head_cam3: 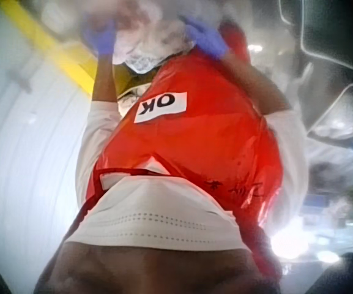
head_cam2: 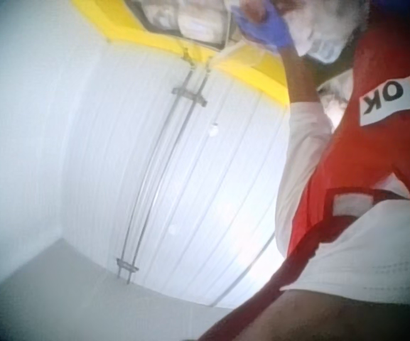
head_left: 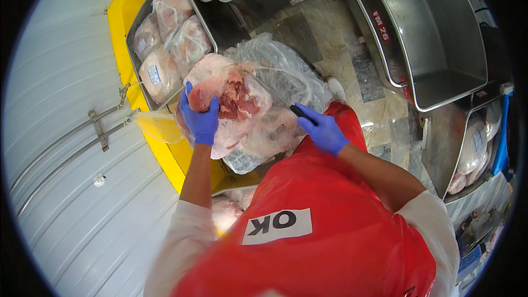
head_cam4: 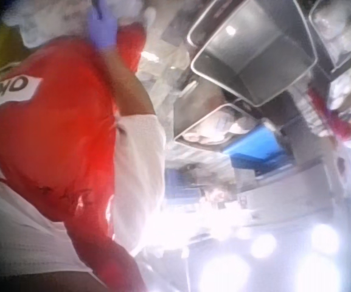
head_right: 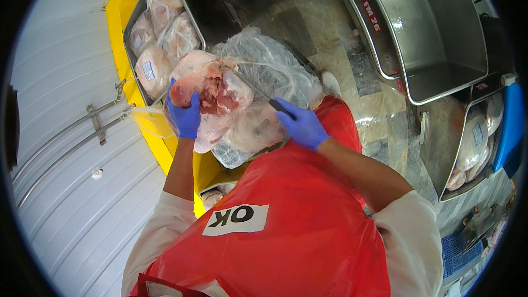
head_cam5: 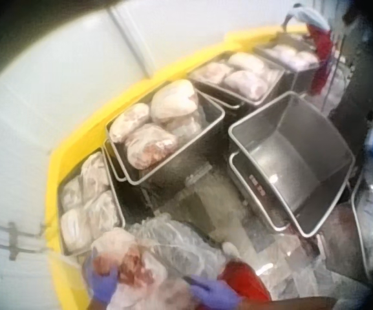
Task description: The person trims fat and connective tissue from large cuts of raw meat using a knife. They repeatedly lift, rotate, and reposition the meat on a plastic sheet, then place trimmed pieces into metal trays.
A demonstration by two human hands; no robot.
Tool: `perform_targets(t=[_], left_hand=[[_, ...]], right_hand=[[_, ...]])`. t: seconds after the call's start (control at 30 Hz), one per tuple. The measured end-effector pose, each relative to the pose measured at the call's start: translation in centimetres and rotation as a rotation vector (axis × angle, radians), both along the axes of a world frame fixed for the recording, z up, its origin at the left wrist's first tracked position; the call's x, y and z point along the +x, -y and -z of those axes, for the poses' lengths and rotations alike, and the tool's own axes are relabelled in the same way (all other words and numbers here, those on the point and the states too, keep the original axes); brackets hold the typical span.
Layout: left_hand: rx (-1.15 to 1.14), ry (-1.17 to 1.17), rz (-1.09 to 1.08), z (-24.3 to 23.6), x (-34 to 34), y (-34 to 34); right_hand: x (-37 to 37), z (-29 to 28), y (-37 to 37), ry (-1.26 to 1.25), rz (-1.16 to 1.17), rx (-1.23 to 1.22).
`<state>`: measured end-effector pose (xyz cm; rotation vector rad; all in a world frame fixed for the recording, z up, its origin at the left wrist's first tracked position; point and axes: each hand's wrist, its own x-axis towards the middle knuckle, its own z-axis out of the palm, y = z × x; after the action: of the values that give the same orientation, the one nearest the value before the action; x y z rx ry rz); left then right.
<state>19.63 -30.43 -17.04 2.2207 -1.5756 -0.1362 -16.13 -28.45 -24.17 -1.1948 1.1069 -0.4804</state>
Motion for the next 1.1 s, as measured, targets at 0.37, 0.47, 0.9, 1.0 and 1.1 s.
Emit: perform_targets(t=[0.37,0.47,0.9,1.0,1.1], left_hand=[[-0.092,0.054,0.049,1.4,1.0,-0.8],[-0.079,0.103,0.045,1.0,0.7,-0.6],[-0.038,-0.029,0.024,1.7,1.4,-1.2],[0.002,-0.005,0.042,0.7,0.9,-0.3],[-0.007,-0.04,0.03,0.9,0.7,-0.4]], right_hand=[[-12.0,-3.0,-0.5,-0.507,-0.625,-0.671],[-5.7,-1.9,1.0,-0.415,-0.72,-0.864],[9.8,3.6,11.8,-0.06,0.0,-0.58],[14.2,5.6,15.5,0.075,-0.044,-0.574],[16.2,5.6,17.2,0.048,-0.295,-0.354]])
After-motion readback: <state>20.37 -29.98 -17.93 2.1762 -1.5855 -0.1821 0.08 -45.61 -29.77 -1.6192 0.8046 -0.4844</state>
